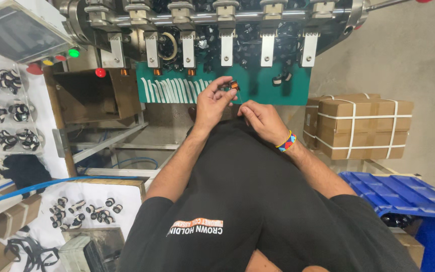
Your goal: The person sits at a bench-top machine and assembles small black strap components, fitting parts together by hand and placing finished pieces on the green work board. They reach into a box for supplies, use scissors to trim a piece at the machine, and continue fitting and arranging the components.
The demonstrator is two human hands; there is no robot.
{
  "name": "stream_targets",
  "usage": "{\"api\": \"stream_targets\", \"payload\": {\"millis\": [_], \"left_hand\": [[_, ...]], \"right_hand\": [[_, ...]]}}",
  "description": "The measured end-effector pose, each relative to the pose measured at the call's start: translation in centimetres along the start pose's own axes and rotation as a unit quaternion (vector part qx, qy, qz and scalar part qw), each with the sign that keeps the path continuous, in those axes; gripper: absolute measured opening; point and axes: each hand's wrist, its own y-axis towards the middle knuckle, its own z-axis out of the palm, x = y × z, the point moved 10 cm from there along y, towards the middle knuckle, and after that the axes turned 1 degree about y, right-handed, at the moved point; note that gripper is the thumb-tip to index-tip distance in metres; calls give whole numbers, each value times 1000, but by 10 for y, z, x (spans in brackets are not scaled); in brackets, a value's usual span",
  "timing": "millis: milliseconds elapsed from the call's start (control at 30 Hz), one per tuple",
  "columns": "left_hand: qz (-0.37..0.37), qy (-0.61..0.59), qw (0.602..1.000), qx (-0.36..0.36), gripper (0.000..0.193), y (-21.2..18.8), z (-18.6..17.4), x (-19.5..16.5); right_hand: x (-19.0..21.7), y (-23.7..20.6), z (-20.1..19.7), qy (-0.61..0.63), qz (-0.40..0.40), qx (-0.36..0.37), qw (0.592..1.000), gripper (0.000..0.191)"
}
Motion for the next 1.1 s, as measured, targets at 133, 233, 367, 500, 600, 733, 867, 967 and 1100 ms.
{"api": "stream_targets", "payload": {"millis": [133,233,367,500,600,733,867,967,1100], "left_hand": [[-30,-93,994,39,43,-1,-5,-1],[-133,-78,978,139,42,-15,1,11],[-189,137,956,177,36,-27,-14,29],[-42,3,995,89,37,-13,-41,0],[-83,-162,980,85,38,-17,-53,9],[-106,-207,970,72,38,-29,-73,19],[-93,-193,975,62,39,-29,-103,24],[-74,-171,981,51,39,-25,-131,25],[-66,-128,985,90,42,-32,-150,27]], "right_hand": [[-5,2,-1,-84,-15,-28,996,23],[-8,21,-4,-26,-38,-35,998,21],[11,38,4,-187,-126,-21,974,16],[28,34,35,-243,-106,-24,964,18],[47,23,69,-205,-116,-45,971,19],[28,31,115,-105,10,-14,994,20],[-6,40,144,-57,40,33,997,24],[-65,62,144,64,132,72,987,24],[-89,94,66,-327,54,-172,928,43]]}}
